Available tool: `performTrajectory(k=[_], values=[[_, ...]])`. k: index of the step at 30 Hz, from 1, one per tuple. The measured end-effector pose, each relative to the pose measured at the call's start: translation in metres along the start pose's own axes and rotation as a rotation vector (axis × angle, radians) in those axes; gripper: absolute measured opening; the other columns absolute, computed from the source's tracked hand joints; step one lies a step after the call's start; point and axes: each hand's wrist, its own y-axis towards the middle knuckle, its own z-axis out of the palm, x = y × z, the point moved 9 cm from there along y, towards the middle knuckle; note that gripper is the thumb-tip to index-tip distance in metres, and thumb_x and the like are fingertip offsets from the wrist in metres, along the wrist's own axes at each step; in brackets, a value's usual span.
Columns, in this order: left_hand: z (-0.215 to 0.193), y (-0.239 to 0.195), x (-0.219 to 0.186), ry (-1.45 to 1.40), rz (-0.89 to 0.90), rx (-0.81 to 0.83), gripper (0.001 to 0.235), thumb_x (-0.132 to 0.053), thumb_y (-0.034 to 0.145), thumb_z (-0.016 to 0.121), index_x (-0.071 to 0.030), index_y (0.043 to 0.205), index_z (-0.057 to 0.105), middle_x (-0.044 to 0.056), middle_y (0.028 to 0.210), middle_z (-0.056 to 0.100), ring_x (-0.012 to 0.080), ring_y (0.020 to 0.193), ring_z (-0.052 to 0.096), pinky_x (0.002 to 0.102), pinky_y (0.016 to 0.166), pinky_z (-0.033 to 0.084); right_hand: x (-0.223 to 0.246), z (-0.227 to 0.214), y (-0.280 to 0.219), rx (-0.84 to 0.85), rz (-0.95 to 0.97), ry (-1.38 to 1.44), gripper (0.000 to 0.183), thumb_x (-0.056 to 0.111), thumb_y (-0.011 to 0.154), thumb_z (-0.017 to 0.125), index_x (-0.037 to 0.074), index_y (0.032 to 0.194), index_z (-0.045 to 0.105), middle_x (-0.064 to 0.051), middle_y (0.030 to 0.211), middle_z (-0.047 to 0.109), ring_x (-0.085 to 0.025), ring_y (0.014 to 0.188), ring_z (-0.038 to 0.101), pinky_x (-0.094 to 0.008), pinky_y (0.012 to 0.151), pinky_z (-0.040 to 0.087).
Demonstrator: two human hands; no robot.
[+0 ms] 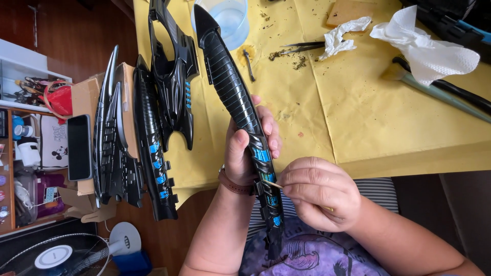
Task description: The person uses a wooden stick to scrape and clean small blue details on a black prop piece. They rotate the piece to access different areas and wipe the stick on a tissue. The task continues with repeated scraping and wiping motions.
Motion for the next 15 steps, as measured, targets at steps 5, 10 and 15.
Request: performTrajectory(k=[5,10,15], values=[[-0.0021,-0.0003,0.0012,0.001,-0.009,-0.004,0.061,-0.036,0.098,0.076,-0.010,0.143,0.044,0.008,0.100,0.054,0.0182,0.075,0.056,0.029,0.059,0.052,-0.0004,-0.0007,0.0004,-0.003,-0.009,-0.009,0.014,0.005,0.099,0.056,-0.005,0.107,0.064,-0.021,0.099,0.072,-0.037,0.087,0.076,-0.044,0.083,0.066],[-0.0020,-0.0008,0.0021,-0.014,-0.016,-0.004,0.061,-0.036,0.098,0.076,-0.010,0.143,0.045,0.008,0.100,0.054,0.0179,0.075,0.056,0.029,0.059,0.052,0.0000,0.0005,-0.0006,-0.003,-0.011,0.005,0.015,0.004,0.099,0.056,-0.006,0.106,0.064,-0.021,0.098,0.072,-0.037,0.087,0.076,-0.044,0.082,0.067],[-0.0006,0.0000,0.0004,0.003,-0.012,-0.013,0.061,-0.036,0.098,0.076,-0.010,0.142,0.045,0.008,0.100,0.054,0.0179,0.075,0.056,0.029,0.058,0.052,0.0008,-0.0007,-0.0002,-0.012,-0.018,0.016,0.014,0.005,0.099,0.055,-0.005,0.104,0.064,-0.020,0.097,0.072,-0.036,0.087,0.076,-0.043,0.082,0.067]])
